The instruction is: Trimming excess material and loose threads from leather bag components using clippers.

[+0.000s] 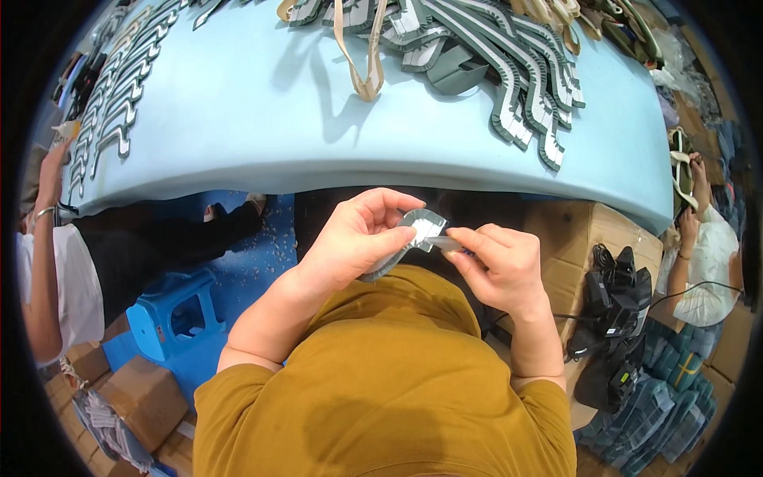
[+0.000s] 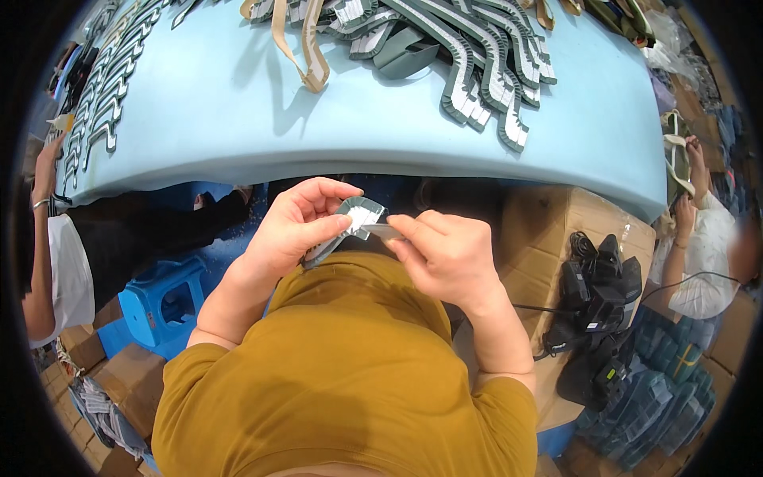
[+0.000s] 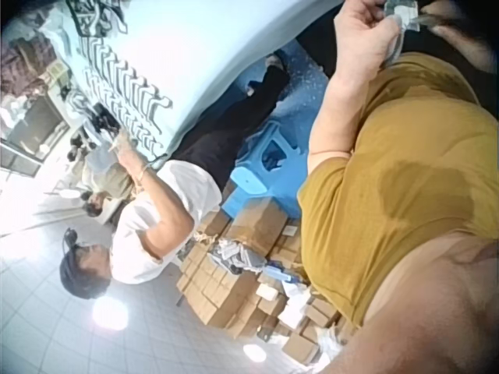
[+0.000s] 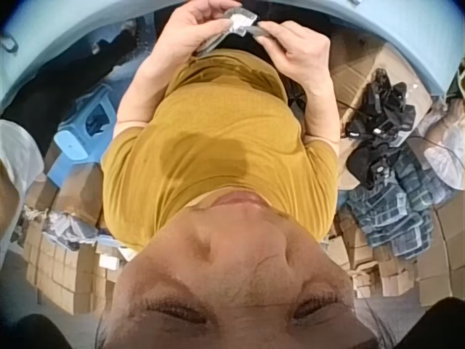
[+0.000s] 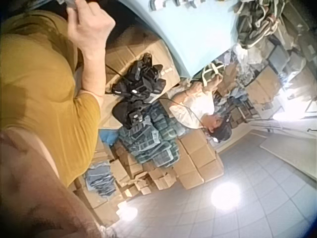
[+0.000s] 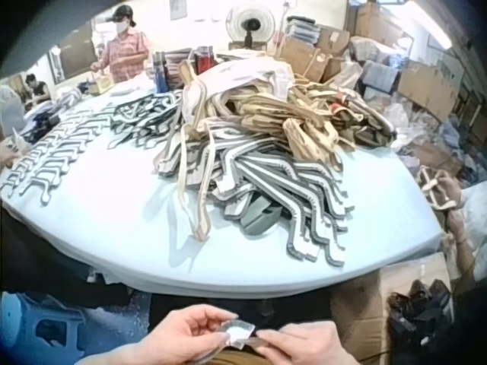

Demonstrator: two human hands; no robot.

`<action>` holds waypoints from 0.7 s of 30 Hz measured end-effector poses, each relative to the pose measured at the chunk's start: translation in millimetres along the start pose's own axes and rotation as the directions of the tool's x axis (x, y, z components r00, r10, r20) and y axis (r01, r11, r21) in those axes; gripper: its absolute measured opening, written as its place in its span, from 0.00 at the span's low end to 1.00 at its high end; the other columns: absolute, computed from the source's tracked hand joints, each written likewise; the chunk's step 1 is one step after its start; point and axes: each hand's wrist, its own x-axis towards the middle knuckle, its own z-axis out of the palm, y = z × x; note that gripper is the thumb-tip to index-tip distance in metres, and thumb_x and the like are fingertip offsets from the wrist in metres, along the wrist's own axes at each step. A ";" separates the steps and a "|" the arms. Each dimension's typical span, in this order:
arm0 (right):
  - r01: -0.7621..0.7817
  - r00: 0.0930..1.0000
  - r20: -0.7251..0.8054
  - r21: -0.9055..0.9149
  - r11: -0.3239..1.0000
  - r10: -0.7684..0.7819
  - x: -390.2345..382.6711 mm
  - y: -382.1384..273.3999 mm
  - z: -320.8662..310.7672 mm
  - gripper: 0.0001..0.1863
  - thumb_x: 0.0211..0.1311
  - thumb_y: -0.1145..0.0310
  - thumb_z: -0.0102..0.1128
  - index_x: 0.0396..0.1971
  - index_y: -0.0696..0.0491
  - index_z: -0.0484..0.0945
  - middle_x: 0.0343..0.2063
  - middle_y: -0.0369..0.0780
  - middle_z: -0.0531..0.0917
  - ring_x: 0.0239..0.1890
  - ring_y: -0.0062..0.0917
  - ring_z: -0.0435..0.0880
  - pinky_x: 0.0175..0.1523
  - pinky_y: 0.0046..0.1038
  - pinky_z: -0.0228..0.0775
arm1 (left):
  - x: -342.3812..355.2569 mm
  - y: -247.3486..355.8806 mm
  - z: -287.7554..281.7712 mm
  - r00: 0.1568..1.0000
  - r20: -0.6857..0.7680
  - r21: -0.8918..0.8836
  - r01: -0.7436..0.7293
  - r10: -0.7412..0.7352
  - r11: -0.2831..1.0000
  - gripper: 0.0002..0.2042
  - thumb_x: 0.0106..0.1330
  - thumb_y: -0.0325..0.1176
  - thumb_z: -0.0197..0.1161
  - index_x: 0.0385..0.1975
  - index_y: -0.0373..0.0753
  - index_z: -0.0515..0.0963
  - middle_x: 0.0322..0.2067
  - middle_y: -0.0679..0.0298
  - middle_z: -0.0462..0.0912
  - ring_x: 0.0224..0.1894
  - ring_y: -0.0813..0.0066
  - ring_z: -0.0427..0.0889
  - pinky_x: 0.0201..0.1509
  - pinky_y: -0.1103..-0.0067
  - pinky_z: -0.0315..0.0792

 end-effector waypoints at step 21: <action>-0.276 0.794 0.169 0.956 0.098 0.585 -4.1 33.3 -27.3 0.08 0.61 0.70 0.49 0.26 0.59 0.72 0.10 0.31 0.64 0.09 0.13 0.59 0.15 0.15 0.49 | -2.8 143.3 26.0 0.916 0.337 0.829 -0.398 0.218 0.392 0.14 0.52 0.29 0.66 0.40 0.39 0.78 0.26 0.60 0.77 0.26 0.69 0.75 0.30 0.80 0.68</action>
